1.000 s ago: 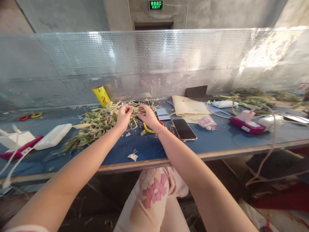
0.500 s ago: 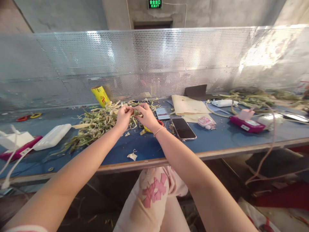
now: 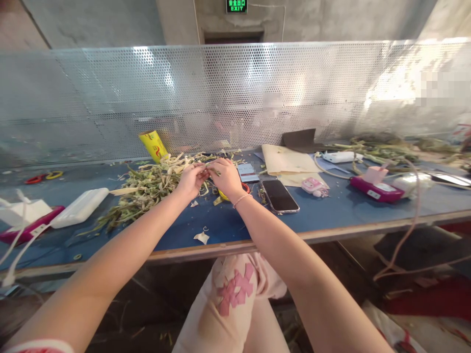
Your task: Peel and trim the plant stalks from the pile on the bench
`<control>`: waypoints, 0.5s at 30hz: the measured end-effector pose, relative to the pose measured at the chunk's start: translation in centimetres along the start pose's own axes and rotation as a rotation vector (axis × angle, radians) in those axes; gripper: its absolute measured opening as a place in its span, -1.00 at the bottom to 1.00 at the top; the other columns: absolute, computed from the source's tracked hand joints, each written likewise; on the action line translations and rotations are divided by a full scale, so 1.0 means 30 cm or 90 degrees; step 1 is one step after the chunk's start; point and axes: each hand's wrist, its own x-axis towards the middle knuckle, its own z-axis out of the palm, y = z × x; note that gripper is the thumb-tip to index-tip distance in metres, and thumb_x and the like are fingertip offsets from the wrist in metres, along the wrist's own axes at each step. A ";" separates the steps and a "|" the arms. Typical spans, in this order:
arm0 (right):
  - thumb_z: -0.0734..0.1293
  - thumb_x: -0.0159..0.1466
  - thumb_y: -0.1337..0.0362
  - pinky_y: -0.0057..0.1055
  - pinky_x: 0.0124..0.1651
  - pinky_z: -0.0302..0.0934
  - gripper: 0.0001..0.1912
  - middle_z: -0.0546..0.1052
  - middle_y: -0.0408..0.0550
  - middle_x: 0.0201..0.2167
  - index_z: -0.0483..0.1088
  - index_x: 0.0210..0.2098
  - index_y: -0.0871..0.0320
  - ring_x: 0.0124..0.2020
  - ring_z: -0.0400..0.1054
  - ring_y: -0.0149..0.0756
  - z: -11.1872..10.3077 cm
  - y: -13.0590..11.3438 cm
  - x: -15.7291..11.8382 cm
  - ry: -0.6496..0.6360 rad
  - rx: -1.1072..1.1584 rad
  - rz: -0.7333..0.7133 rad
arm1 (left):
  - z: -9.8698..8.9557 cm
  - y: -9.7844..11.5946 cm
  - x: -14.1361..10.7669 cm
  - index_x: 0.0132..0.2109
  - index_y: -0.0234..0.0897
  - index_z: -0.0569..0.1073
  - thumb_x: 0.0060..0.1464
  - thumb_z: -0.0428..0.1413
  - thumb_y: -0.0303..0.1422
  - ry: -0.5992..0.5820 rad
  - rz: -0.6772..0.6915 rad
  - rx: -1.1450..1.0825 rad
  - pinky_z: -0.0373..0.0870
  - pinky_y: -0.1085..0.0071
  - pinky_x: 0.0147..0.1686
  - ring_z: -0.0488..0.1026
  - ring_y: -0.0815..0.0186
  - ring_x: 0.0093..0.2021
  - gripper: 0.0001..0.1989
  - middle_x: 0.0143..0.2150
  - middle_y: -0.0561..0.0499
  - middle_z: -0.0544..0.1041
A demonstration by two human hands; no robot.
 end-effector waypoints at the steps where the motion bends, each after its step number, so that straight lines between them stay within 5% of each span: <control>1: 0.23 0.13 0.34 -0.25 -0.04 0.15 -0.86 0.47 -0.06 -0.31 0.43 -0.42 0.08 -0.21 0.32 -0.28 0.000 0.000 0.000 0.005 0.009 0.007 | 0.001 -0.003 -0.002 -0.45 -0.33 0.33 -0.16 0.04 -0.59 -0.006 0.011 0.005 0.34 0.47 -0.38 0.35 0.50 -0.56 -0.90 -0.59 0.11 0.39; 15: 0.23 0.11 0.36 -0.25 -0.03 0.17 -0.89 0.48 0.00 -0.22 0.37 -0.50 0.13 -0.13 0.33 -0.27 -0.002 0.003 0.006 -0.068 0.121 0.075 | -0.026 -0.066 0.031 -0.46 -0.31 0.45 -0.16 0.12 -0.50 0.022 0.171 0.057 0.34 0.45 -0.31 0.37 0.48 -0.48 -0.97 -0.51 0.08 0.45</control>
